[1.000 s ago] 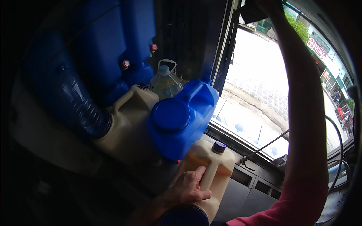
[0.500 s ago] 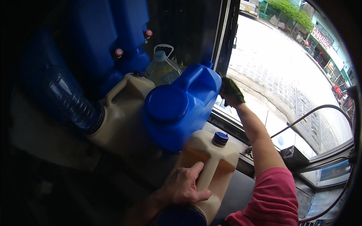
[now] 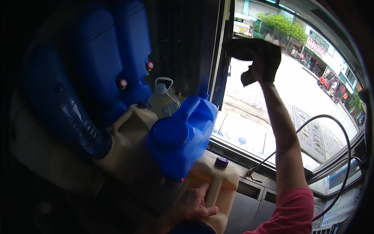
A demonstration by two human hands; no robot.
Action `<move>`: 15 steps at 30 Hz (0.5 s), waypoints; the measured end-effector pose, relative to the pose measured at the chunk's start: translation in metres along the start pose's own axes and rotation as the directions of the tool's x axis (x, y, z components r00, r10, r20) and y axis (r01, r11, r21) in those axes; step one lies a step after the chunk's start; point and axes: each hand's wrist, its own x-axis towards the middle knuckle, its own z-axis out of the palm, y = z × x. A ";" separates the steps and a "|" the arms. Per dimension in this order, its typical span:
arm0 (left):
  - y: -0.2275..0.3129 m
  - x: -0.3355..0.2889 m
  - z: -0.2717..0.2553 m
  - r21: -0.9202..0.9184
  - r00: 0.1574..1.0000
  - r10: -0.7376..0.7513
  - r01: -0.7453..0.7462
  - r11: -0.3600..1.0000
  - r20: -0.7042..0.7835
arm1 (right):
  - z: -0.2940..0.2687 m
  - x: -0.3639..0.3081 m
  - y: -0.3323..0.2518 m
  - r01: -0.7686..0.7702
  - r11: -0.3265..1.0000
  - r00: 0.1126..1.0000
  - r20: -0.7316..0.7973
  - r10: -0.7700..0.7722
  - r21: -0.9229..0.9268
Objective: The person washes a green cloth at a sink, then wipes the interior of a service window and the metal frame with the damp cloth. They briefly handle a blue plastic jug before returning to the sink to rinse the cloth.
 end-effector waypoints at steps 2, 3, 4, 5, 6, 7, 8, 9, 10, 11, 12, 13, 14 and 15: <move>-0.002 -0.001 0.000 -0.014 0.997 0.061 -0.062 0.998 -0.044 | -0.008 0.094 0.052 -0.217 0.957 0.928 -0.346 0.141 -0.193; -0.004 -0.002 -0.001 -0.016 0.996 0.073 -0.074 0.997 -0.046 | -0.006 0.130 0.060 -0.422 0.905 0.854 -0.359 0.376 -0.056; -0.006 -0.001 -0.002 -0.021 0.995 0.085 -0.086 0.996 -0.047 | -0.006 0.162 0.068 -0.461 0.884 0.823 -0.333 0.460 0.080; -0.008 -0.002 -0.004 -0.042 0.996 0.066 -0.069 0.997 -0.052 | -0.003 0.190 0.070 -0.563 0.800 0.736 -0.312 0.600 0.209; -0.009 -0.003 -0.006 -0.037 0.992 0.104 -0.106 0.994 -0.070 | -0.001 0.207 0.069 -0.627 0.775 0.769 -0.092 0.632 0.087; -0.010 -0.003 -0.007 -0.045 0.990 0.116 -0.121 0.992 -0.086 | 0.012 0.222 0.055 -0.576 0.814 0.817 -0.023 0.576 -0.072; -0.011 -0.005 -0.009 -0.052 0.994 0.084 -0.087 0.995 -0.063 | 0.027 0.232 0.042 -0.505 0.832 0.846 0.060 0.530 -0.230; -0.012 -0.006 -0.012 -0.047 0.995 0.076 -0.079 0.996 -0.065 | 0.038 0.236 0.036 -0.230 0.929 0.965 0.055 0.256 -0.288; -0.011 -0.007 -0.015 -0.073 0.995 0.076 -0.081 0.994 -0.063 | 0.047 0.241 0.035 0.061 0.937 0.997 0.069 -0.040 -0.345; -0.012 -0.008 -0.017 -0.092 0.998 0.048 -0.051 0.994 -0.032 | 0.053 0.241 0.042 0.055 0.954 0.988 0.156 -0.009 -0.293; -0.010 -0.009 -0.019 -0.107 1.000 0.009 -0.010 0.994 -0.006 | 0.052 0.235 0.057 0.027 0.969 0.971 0.237 0.032 -0.244; -0.010 -0.009 -0.021 -0.141 1.000 0.029 -0.031 0.990 -0.010 | 0.050 0.232 0.075 -0.001 0.981 0.945 0.320 0.064 -0.195; -0.009 -0.009 -0.021 -0.105 0.999 0.051 -0.052 0.993 -0.011 | 0.033 0.220 0.109 0.200 0.954 0.980 0.058 -0.192 -0.224; -0.009 -0.008 -0.021 -0.085 0.998 0.056 -0.057 0.995 -0.015 | 0.018 0.212 0.143 0.016 0.999 0.978 0.210 -0.009 -0.028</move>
